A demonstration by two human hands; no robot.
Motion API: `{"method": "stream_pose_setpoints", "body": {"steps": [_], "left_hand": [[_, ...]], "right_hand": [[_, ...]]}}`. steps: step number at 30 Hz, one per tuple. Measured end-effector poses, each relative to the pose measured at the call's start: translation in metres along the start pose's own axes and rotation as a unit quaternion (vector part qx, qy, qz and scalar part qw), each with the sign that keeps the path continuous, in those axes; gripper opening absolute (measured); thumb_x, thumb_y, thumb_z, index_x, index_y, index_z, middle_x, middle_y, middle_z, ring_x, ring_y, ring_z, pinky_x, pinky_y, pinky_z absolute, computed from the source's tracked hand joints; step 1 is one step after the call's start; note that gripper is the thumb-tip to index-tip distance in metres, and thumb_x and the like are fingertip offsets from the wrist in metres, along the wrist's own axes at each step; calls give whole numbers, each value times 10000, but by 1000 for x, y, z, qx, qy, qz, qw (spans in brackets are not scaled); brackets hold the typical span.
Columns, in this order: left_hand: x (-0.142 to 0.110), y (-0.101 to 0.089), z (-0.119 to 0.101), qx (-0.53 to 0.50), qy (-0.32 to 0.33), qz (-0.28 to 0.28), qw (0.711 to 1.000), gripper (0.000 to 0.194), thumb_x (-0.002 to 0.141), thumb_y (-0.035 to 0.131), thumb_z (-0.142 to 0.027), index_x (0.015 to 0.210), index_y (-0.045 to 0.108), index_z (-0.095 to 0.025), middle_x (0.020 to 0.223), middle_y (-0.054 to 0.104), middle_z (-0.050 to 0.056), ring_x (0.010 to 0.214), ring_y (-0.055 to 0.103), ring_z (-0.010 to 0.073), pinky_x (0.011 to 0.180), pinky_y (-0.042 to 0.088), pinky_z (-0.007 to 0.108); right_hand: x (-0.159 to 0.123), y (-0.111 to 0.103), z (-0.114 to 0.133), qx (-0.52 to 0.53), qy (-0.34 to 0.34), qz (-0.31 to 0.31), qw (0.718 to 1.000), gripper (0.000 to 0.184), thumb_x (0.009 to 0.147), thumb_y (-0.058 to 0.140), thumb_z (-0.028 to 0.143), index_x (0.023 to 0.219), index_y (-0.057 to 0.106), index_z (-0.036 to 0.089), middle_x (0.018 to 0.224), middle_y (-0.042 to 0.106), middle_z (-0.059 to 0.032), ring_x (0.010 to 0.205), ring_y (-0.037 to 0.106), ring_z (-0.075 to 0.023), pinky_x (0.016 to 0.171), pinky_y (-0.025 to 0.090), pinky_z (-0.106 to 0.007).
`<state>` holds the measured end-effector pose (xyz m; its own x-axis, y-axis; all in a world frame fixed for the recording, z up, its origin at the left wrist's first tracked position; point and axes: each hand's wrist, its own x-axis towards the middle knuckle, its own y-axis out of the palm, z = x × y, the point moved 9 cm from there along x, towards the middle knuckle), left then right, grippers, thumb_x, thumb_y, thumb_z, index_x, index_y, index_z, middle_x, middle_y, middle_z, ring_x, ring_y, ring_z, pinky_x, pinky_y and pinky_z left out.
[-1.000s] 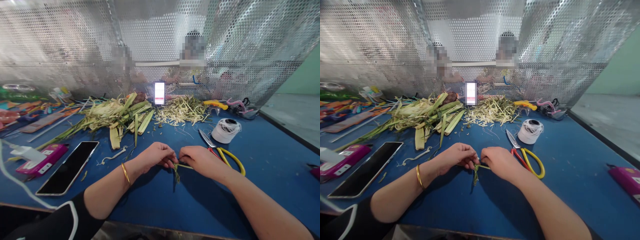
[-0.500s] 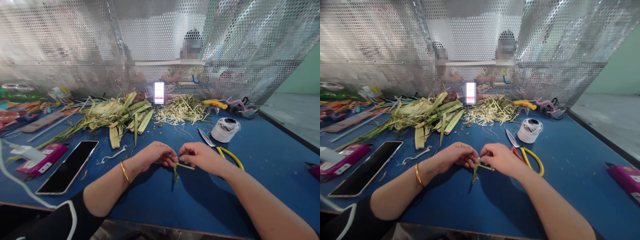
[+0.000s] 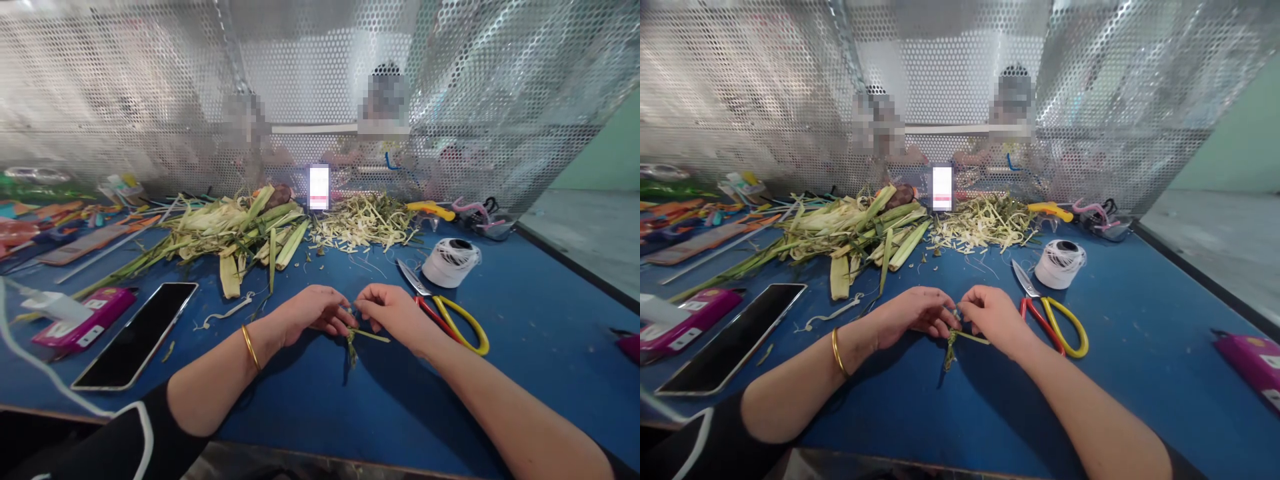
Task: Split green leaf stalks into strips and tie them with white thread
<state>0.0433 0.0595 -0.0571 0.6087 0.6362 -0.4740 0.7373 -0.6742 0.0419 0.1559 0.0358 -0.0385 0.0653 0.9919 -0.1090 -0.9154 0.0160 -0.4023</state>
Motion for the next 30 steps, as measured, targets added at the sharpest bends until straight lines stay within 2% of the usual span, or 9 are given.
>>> {"method": "stream_pose_setpoints", "body": {"steps": [5,9,12,17,25,30], "left_hand": [[0,3,-3,22,50,6,998,161,638,692,-170,728,561,-151,667,658,-2,568,604,88,600,454,209],[-1,6,-4,29,72,20,997,99,639,687,-156,726,642,-143,652,628,-20,558,568,68,612,458,204],[-1,6,-3,35,66,21,997,94,655,677,-154,747,691,-145,684,651,-7,577,571,68,633,463,203],[0,0,-2,35,54,-17,998,85,661,673,-131,736,714,-134,660,659,15,547,570,77,610,474,210],[-2,-1,-2,27,44,-47,998,88,682,660,-114,739,725,-130,609,653,10,511,548,67,592,482,198],[0,-2,0,10,35,-62,997,92,673,661,-87,736,714,-128,629,658,11,495,549,62,596,486,210]], "right_hand": [[2,3,-5,48,14,2,999,97,729,563,269,682,551,185,533,535,58,421,463,-74,454,368,-208],[2,3,-2,61,9,1,998,103,715,570,271,665,548,183,525,526,62,433,466,-76,467,378,-212],[1,2,-2,70,13,1,997,122,724,566,286,667,552,179,520,520,64,434,457,-73,474,379,-214],[0,0,0,66,34,27,997,85,722,569,253,693,554,174,544,530,62,445,475,-70,480,387,-213],[-8,0,-2,-21,46,126,991,113,688,620,214,774,556,178,582,572,51,485,533,-84,498,429,-223],[-10,4,5,14,30,138,990,147,695,612,231,818,560,169,577,567,52,485,523,-82,492,413,-222]]}}
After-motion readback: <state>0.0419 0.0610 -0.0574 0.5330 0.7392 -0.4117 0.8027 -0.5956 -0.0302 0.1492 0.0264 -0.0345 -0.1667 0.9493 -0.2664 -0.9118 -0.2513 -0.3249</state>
